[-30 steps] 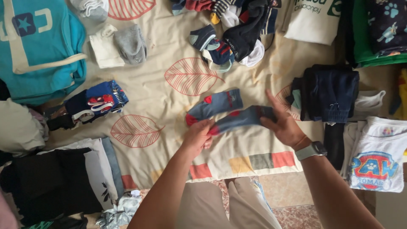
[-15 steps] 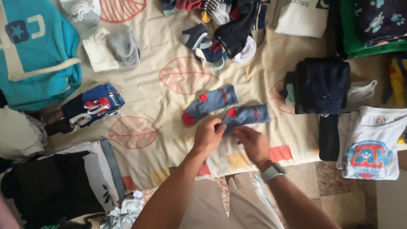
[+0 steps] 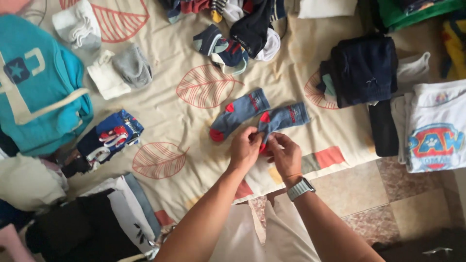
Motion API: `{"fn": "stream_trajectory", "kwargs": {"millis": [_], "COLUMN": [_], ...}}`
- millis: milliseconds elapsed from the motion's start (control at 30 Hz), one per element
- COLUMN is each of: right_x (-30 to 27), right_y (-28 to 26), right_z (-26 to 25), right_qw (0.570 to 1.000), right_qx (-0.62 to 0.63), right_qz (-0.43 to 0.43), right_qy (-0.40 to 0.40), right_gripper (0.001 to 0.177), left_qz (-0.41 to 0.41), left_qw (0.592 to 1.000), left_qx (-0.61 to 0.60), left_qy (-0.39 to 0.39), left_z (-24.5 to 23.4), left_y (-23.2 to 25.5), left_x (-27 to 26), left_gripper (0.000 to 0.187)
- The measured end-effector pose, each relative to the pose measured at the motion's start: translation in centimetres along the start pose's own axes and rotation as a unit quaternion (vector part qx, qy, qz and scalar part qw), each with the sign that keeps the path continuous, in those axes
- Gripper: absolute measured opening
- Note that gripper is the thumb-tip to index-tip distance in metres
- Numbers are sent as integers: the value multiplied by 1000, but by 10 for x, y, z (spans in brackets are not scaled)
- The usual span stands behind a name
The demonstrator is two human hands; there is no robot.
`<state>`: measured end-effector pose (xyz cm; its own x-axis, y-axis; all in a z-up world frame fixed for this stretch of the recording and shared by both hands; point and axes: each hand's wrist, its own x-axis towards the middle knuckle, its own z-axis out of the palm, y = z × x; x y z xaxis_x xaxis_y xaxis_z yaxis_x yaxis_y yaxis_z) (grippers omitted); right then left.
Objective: The person sits on the floor and folds multiple pairs of socks one by one, placing each folded pair into a neat pile on the bed.
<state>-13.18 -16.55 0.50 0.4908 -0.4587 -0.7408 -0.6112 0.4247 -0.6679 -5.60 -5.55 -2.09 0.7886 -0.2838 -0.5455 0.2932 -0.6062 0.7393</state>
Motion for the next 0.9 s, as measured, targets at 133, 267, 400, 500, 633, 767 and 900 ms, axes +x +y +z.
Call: {"fn": "stream_trajectory", "kwargs": {"millis": [133,267,400,500,633,767,900], "right_x": [-8,-17,-18,-9,-6,-24,-43], "right_y": [0,-7,-3,8,20,21,38], "right_z": [0,5,11,9,6,5,10], "right_qw": [995,982,986,992,987,985,999], "right_qx": [-65,-161,-145,-106,-140,-137,-45], "right_qz": [-67,-84,-67,-61,-81,-107,-9], "right_qy": [41,53,52,17,-13,-1,23], "right_gripper": [24,24,25,23,24,24,25], "left_qz": [19,-38,14,-61,-18,37,-10], "left_qw": [998,982,993,980,980,996,995], "left_qx": [-53,-160,-62,-109,-97,-16,6], "left_qy": [-18,-95,-97,-152,-172,-84,-101], "left_z": [-1,-10,-15,-25,-28,-42,-49], "left_y": [-1,4,-5,2,-22,-21,-13], "left_x": [-3,-2,0,1,7,14,9], "left_gripper": [22,22,22,24,25,24,25]}}
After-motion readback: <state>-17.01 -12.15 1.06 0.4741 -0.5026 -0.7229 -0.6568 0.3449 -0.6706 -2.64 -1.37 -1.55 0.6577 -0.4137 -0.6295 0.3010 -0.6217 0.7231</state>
